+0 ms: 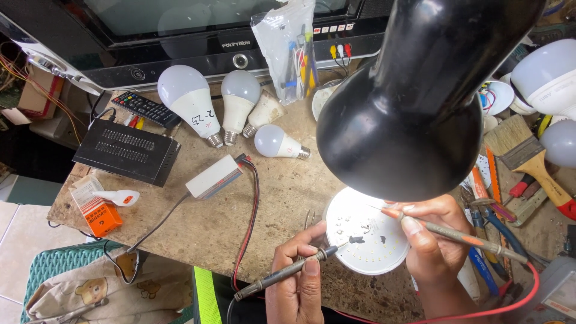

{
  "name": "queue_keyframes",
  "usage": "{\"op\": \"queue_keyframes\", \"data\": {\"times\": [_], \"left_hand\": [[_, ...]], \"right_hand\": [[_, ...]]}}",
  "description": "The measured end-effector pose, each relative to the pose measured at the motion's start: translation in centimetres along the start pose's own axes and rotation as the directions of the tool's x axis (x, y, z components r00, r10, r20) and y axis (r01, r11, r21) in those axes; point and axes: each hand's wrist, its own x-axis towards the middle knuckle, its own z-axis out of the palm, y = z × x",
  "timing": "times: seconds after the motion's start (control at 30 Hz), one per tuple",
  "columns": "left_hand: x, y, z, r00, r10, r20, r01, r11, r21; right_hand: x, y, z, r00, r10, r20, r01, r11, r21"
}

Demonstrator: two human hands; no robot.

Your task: Soldering electronic components onto a circular LED circuit board at a repair workbench.

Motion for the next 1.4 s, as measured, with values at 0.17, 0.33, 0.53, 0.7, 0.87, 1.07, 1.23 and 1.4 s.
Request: {"op": "queue_keyframes", "data": {"times": [0.17, 0.33, 0.53, 0.7, 0.87, 1.07, 1.23, 1.4], "left_hand": [[-0.6, -0.1, -0.7, 0.999, -0.027, 0.024, 0.028, 0.999, -0.033], [-1.3, -0.1, -1.2, 0.998, -0.051, 0.028, 0.052, 0.998, -0.026], [-1.5, 0.2, -2.1, 0.997, -0.057, 0.053, 0.055, 0.998, 0.043], [-1.0, 0.4, -2.9, 0.991, -0.021, 0.135, 0.023, 1.000, -0.011], [-0.8, -0.2, -3.5, 0.989, 0.055, 0.138, -0.045, 0.996, -0.076], [0.1, -2.9, -6.3, 0.967, 0.245, 0.068, -0.244, 0.969, -0.031], [2.2, -6.4, -9.0, 0.890, 0.396, 0.226, -0.456, 0.780, 0.429], [3.7, -9.2, -9.8, 0.717, 0.405, 0.568, -0.692, 0.515, 0.506]], "right_hand": [[0.5, 0.4, -0.1, 0.998, 0.061, 0.015, -0.061, 0.997, 0.053], [0.9, 0.4, 0.4, 0.997, 0.074, -0.003, -0.074, 0.997, 0.037], [1.1, 0.3, 0.6, 0.999, 0.044, 0.029, -0.046, 0.998, 0.053], [1.3, -0.7, 0.8, 0.998, 0.037, 0.046, -0.038, 0.999, 0.007], [1.2, -2.5, 0.1, 0.999, -0.007, 0.048, 0.009, 0.999, -0.038], [-2.7, -4.1, -4.4, 0.968, -0.252, -0.014, 0.239, 0.930, -0.281], [-9.0, -0.3, -11.0, 0.972, -0.236, -0.016, 0.172, 0.751, -0.638], [-10.8, 2.1, -10.1, 0.888, -0.143, 0.437, 0.434, 0.573, -0.696]]}}
